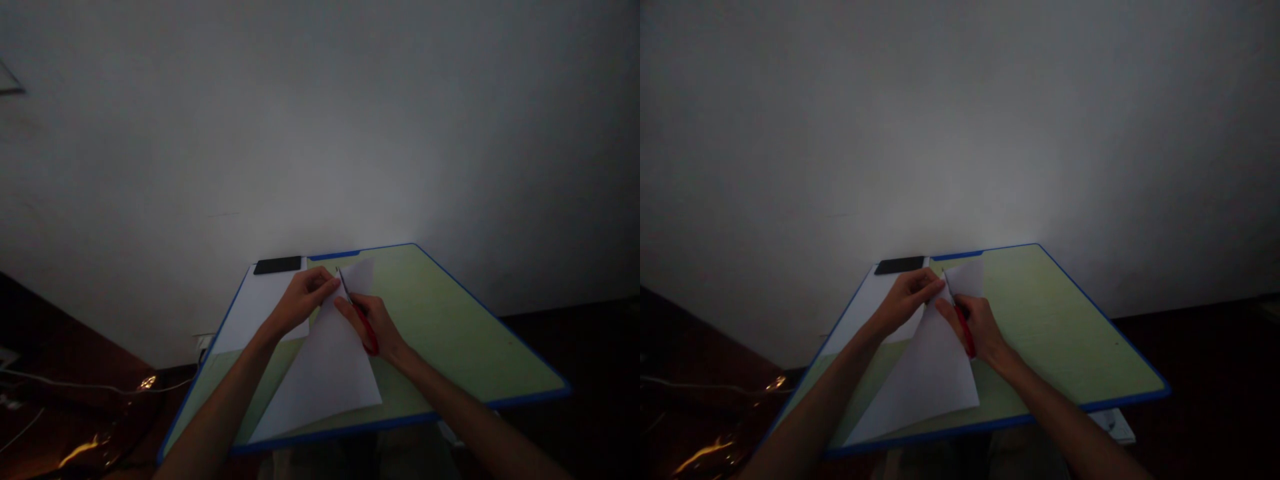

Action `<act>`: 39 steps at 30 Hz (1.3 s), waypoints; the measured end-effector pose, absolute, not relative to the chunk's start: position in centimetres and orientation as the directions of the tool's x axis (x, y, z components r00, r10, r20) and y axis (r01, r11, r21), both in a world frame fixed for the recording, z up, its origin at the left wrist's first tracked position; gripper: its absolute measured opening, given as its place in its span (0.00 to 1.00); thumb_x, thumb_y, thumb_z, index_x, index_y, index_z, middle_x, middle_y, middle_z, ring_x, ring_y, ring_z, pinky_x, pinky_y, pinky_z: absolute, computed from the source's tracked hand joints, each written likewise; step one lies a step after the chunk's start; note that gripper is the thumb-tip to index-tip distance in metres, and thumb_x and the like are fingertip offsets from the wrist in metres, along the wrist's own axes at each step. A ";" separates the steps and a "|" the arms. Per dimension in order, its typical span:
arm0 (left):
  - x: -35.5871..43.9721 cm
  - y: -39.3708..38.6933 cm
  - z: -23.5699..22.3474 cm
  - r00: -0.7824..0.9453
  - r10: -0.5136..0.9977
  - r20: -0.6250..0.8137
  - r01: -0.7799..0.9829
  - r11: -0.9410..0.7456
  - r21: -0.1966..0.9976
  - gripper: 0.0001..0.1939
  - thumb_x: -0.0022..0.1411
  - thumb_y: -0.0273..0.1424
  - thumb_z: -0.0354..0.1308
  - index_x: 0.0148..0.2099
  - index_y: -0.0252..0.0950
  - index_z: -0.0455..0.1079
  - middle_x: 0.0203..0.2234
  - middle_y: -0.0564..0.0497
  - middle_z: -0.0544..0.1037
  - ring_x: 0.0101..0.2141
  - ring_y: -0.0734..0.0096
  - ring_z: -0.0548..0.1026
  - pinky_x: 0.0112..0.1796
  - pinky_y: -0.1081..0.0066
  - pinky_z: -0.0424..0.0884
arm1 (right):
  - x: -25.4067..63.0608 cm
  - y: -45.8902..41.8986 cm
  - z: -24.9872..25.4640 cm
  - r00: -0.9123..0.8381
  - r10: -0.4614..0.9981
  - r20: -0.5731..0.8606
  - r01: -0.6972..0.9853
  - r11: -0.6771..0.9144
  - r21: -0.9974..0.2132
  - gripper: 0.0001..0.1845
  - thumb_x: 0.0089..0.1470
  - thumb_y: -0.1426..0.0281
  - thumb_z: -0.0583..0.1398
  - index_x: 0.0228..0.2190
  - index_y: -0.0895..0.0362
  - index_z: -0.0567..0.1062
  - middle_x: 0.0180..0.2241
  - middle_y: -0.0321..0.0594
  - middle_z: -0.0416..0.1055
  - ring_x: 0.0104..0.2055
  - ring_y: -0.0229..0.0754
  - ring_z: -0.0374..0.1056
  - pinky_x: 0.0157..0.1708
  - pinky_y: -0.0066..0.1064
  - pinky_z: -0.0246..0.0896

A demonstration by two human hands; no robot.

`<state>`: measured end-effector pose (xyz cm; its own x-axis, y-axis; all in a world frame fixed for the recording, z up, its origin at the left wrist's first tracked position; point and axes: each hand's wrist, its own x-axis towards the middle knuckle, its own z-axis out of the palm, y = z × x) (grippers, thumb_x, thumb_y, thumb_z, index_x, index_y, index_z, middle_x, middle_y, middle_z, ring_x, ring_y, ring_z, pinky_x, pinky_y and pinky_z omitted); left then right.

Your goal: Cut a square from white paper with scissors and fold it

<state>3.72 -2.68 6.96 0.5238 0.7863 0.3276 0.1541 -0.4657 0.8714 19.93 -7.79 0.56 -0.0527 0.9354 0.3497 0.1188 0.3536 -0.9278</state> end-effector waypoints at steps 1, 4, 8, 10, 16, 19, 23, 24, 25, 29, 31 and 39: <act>3.7 -2.7 7.0 0.522 0.788 0.327 0.154 -0.464 0.873 0.17 0.63 0.41 0.60 0.29 0.33 0.68 0.20 0.56 0.68 0.22 0.78 0.63 0.23 0.77 0.57 | 19.9 -7.8 0.6 -0.053 0.936 0.348 0.122 0.352 -0.928 0.18 0.57 0.59 0.60 0.22 0.58 0.70 0.21 0.34 0.63 0.23 0.36 0.57 0.22 0.26 0.52; 3.7 -2.7 6.9 0.525 0.787 0.324 0.152 -0.461 0.874 0.17 0.63 0.42 0.60 0.30 0.33 0.68 0.20 0.56 0.68 0.22 0.78 0.64 0.23 0.77 0.57 | 19.9 -8.0 0.9 -0.049 0.933 0.356 0.143 0.359 -0.922 0.19 0.57 0.58 0.59 0.21 0.58 0.69 0.21 0.34 0.62 0.23 0.36 0.57 0.21 0.26 0.51; 3.6 -2.5 6.8 0.526 0.786 0.325 0.163 -0.468 0.869 0.17 0.63 0.42 0.60 0.30 0.33 0.68 0.21 0.56 0.68 0.22 0.78 0.64 0.23 0.77 0.57 | 19.8 -8.1 1.3 -0.051 0.931 0.362 0.146 0.365 -0.919 0.19 0.56 0.59 0.60 0.21 0.58 0.69 0.21 0.33 0.62 0.23 0.36 0.57 0.21 0.26 0.51; 3.6 -2.4 6.7 0.524 0.785 0.331 0.171 -0.477 0.862 0.17 0.63 0.42 0.60 0.30 0.33 0.68 0.21 0.56 0.68 0.23 0.78 0.64 0.24 0.77 0.58 | 19.8 -8.1 1.3 -0.052 0.933 0.356 0.148 0.360 -0.921 0.18 0.57 0.60 0.60 0.21 0.58 0.69 0.21 0.33 0.62 0.23 0.35 0.56 0.21 0.26 0.51; 3.6 -2.4 6.7 0.524 0.785 0.330 0.170 -0.476 0.863 0.17 0.63 0.42 0.60 0.30 0.33 0.68 0.21 0.55 0.68 0.23 0.77 0.64 0.24 0.77 0.58 | 19.9 -8.0 1.1 -0.044 0.932 0.359 0.171 0.361 -0.917 0.19 0.56 0.59 0.61 0.21 0.58 0.69 0.21 0.33 0.62 0.23 0.35 0.56 0.22 0.26 0.52; 3.6 -2.5 6.8 0.523 0.790 0.320 0.162 -0.461 0.872 0.16 0.62 0.42 0.60 0.30 0.33 0.69 0.21 0.55 0.69 0.23 0.77 0.64 0.24 0.77 0.58 | 19.9 -8.1 1.1 -0.054 0.932 0.359 0.159 0.363 -0.918 0.19 0.55 0.58 0.61 0.21 0.58 0.69 0.21 0.33 0.61 0.23 0.35 0.56 0.21 0.26 0.51; 3.6 -2.5 6.9 0.517 0.796 0.316 0.163 -0.454 0.876 0.17 0.62 0.42 0.60 0.30 0.33 0.69 0.21 0.55 0.68 0.22 0.77 0.64 0.23 0.77 0.58 | 19.9 -8.0 0.9 -0.061 0.932 0.357 0.136 0.362 -0.922 0.19 0.55 0.57 0.61 0.21 0.58 0.70 0.21 0.34 0.63 0.23 0.35 0.56 0.21 0.26 0.51; 3.6 -2.5 6.9 0.519 0.795 0.316 0.159 -0.452 0.878 0.17 0.62 0.42 0.60 0.30 0.33 0.69 0.21 0.55 0.68 0.22 0.78 0.64 0.23 0.77 0.58 | 19.9 -8.0 0.8 -0.061 0.934 0.351 0.135 0.356 -0.925 0.19 0.55 0.57 0.61 0.21 0.58 0.70 0.21 0.33 0.62 0.22 0.35 0.56 0.21 0.26 0.50; 3.6 -2.5 6.8 0.521 0.793 0.317 0.153 -0.452 0.879 0.17 0.62 0.42 0.60 0.30 0.34 0.69 0.20 0.56 0.68 0.22 0.78 0.64 0.23 0.77 0.58 | 19.9 -8.0 0.8 -0.059 0.936 0.346 0.139 0.351 -0.926 0.20 0.55 0.56 0.61 0.21 0.58 0.70 0.21 0.33 0.62 0.22 0.35 0.56 0.21 0.26 0.50; 3.5 -2.3 6.6 0.519 0.792 0.322 0.152 -0.456 0.877 0.17 0.62 0.42 0.60 0.29 0.34 0.68 0.20 0.56 0.68 0.22 0.78 0.64 0.23 0.77 0.58 | 20.0 -7.7 0.5 -0.025 0.934 0.357 0.189 0.355 -0.916 0.23 0.54 0.54 0.62 0.19 0.57 0.66 0.20 0.31 0.58 0.22 0.34 0.53 0.21 0.26 0.49; 3.5 -2.2 6.4 0.520 0.793 0.318 0.162 -0.457 0.874 0.18 0.62 0.43 0.60 0.29 0.34 0.68 0.20 0.56 0.68 0.22 0.78 0.64 0.24 0.77 0.58 | 20.0 -7.5 0.4 -0.007 0.927 0.374 0.214 0.367 -0.905 0.24 0.53 0.54 0.62 0.18 0.56 0.64 0.19 0.30 0.56 0.22 0.33 0.52 0.21 0.26 0.48; 3.0 -1.5 5.8 0.449 0.856 0.257 0.127 -0.346 0.930 0.18 0.60 0.44 0.61 0.32 0.33 0.69 0.21 0.55 0.69 0.23 0.76 0.67 0.25 0.75 0.63 | 19.9 -7.1 0.5 0.102 0.986 0.129 -0.162 0.145 -0.976 0.23 0.49 0.48 0.60 0.22 0.55 0.67 0.14 0.29 0.60 0.13 0.33 0.56 0.11 0.25 0.48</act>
